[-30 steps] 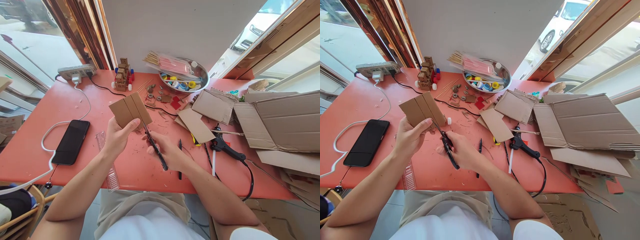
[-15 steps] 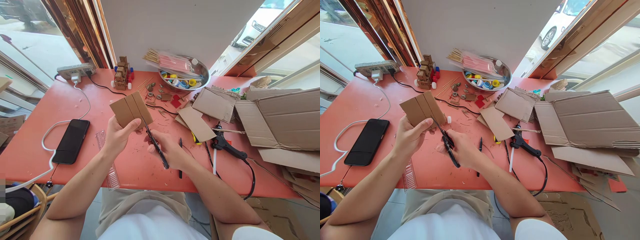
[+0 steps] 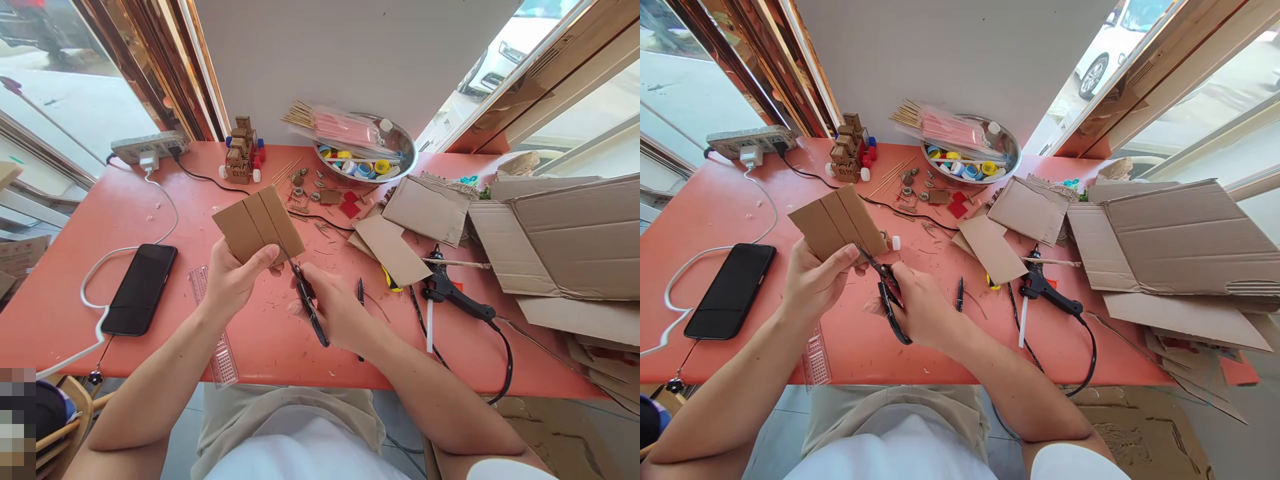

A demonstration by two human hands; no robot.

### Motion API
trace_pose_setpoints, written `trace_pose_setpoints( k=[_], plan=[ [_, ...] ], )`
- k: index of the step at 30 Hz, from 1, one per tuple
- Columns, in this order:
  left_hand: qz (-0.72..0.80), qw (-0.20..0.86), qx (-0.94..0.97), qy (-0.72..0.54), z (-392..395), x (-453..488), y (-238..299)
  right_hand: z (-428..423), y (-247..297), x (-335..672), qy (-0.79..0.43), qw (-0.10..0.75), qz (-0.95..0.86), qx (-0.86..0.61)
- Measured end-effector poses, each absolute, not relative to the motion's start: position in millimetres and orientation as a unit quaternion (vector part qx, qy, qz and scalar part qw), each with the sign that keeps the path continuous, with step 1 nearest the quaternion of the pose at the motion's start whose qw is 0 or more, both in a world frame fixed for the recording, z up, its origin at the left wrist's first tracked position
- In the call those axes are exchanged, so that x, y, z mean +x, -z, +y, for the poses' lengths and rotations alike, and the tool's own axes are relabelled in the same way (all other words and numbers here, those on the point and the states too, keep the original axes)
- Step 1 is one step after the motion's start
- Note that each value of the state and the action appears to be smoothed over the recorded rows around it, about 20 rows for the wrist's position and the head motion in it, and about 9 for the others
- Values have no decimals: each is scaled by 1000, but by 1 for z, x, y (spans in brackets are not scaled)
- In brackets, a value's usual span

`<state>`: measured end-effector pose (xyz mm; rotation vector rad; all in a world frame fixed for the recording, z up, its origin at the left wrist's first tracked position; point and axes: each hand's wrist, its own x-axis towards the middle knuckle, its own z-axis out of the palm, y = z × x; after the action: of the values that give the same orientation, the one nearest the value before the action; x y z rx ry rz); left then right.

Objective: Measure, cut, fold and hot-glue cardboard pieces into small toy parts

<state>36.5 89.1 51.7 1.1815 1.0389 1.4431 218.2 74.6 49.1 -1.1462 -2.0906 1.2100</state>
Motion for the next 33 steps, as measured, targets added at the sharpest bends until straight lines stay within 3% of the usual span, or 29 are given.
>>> trace_pose_setpoints(
  k=[12,33],
  plan=[
    [384,467,490,-627,88,40,-51,71,-38,217,-346,224,-801,-434],
    [432,432,507,-608,86,40,-53,71,-41,210,-363,221,-768,-478]
  ],
)
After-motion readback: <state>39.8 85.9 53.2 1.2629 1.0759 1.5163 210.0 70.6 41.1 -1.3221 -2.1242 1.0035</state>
